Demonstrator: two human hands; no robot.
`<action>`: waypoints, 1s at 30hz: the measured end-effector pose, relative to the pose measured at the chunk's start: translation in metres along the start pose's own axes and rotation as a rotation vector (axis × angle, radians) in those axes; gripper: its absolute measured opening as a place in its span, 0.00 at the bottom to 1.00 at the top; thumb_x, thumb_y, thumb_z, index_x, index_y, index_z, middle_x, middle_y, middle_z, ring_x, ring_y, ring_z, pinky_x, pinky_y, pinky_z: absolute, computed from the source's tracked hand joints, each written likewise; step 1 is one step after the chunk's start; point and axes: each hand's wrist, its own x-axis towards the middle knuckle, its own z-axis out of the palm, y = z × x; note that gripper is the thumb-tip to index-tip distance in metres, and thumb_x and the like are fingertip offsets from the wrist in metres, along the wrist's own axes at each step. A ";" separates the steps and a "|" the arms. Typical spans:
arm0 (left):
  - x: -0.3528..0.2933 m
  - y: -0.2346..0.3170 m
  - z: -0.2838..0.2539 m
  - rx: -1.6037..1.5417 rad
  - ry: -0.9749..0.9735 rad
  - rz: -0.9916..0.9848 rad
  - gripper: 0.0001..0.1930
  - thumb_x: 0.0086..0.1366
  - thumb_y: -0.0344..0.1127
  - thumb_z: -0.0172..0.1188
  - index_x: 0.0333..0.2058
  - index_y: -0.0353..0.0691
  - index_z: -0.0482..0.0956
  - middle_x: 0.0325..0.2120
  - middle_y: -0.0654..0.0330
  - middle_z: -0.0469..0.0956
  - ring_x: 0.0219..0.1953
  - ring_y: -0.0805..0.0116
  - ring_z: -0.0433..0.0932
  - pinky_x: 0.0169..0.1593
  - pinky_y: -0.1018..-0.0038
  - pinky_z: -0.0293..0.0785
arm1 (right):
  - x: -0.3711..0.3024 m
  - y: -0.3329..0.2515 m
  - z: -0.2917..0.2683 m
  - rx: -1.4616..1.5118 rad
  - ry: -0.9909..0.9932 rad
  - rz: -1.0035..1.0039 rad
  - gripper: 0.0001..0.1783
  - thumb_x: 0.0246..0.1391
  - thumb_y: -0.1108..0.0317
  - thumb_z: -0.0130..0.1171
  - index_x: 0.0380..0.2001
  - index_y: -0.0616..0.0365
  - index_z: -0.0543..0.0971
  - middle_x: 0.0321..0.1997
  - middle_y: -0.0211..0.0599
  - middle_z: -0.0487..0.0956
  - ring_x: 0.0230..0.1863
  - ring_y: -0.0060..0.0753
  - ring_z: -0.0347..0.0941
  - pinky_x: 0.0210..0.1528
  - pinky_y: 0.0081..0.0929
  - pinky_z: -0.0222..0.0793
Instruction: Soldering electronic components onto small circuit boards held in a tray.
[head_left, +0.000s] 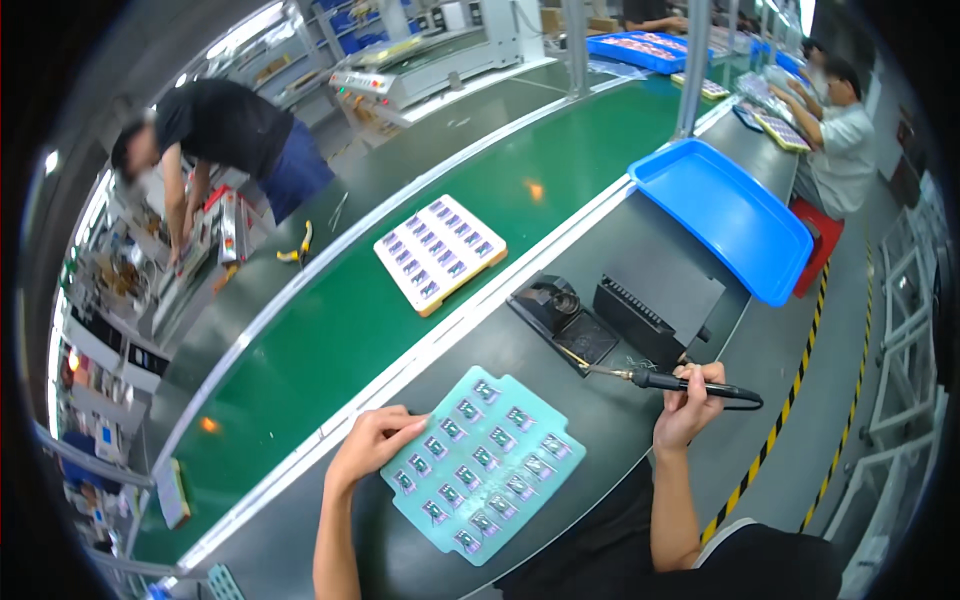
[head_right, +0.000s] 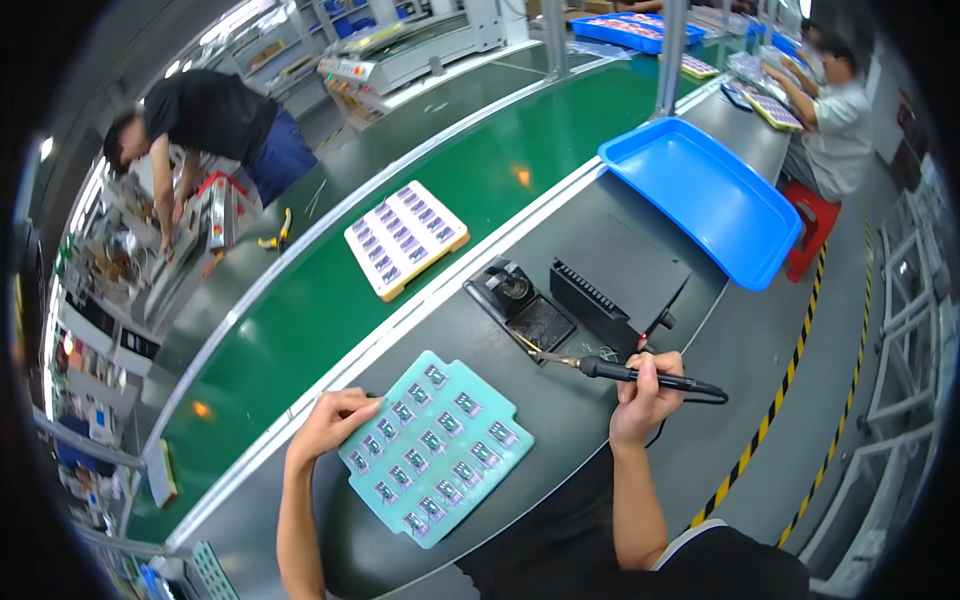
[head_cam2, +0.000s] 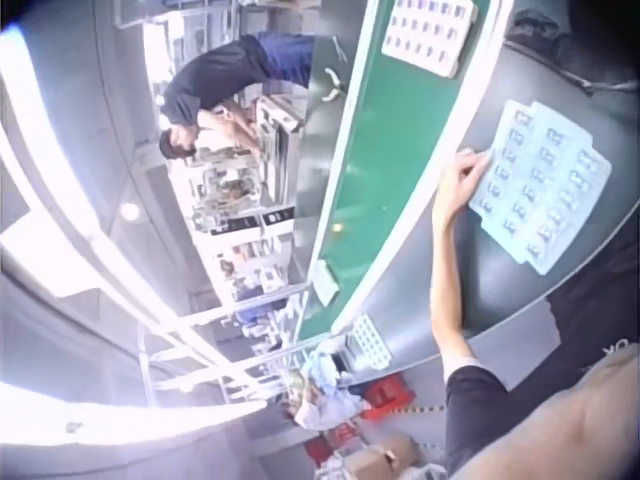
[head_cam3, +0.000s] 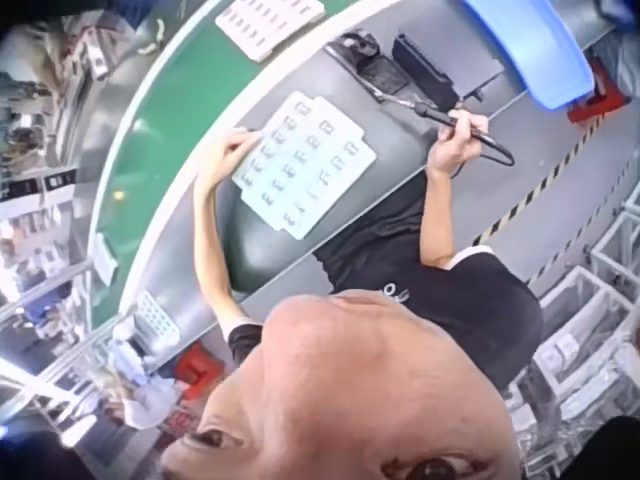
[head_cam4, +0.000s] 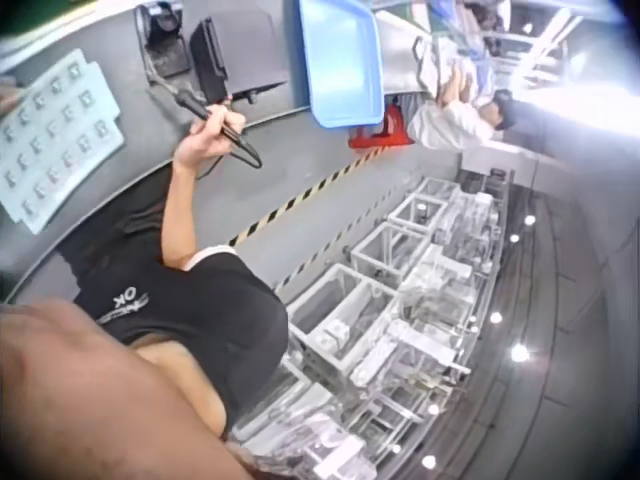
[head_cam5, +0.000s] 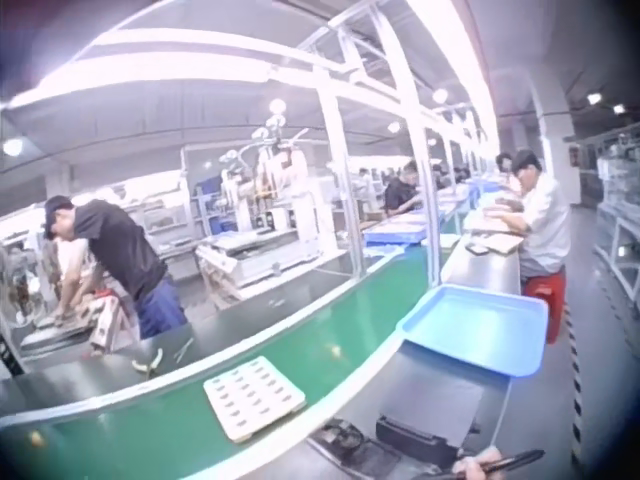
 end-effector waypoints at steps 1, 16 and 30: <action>0.002 0.000 0.005 0.016 0.000 0.020 0.12 0.62 0.37 0.55 0.42 0.40 0.79 0.17 0.60 0.64 0.21 0.74 0.63 0.25 0.75 0.60 | 0.000 0.004 0.001 0.009 -0.030 -0.027 0.11 0.57 0.70 0.44 0.21 0.54 0.60 0.12 0.24 0.58 0.11 0.12 0.48 0.14 0.11 0.45; -0.006 -0.035 0.022 -0.171 0.149 0.054 0.11 0.61 0.36 0.56 0.40 0.40 0.81 0.13 0.60 0.63 0.16 0.77 0.60 0.19 0.75 0.54 | 0.001 0.021 0.012 -0.051 -0.124 -0.089 0.12 0.59 0.67 0.39 0.21 0.55 0.62 0.10 0.26 0.59 0.08 0.13 0.45 0.15 0.11 0.47; 0.000 -0.040 0.032 -0.320 0.166 0.089 0.11 0.59 0.32 0.56 0.40 0.37 0.81 0.11 0.63 0.65 0.15 0.78 0.60 0.18 0.78 0.50 | 0.003 0.024 0.011 -0.094 -0.142 -0.043 0.19 0.59 0.61 0.42 0.14 0.51 0.61 0.07 0.23 0.52 0.10 0.15 0.44 0.15 0.12 0.44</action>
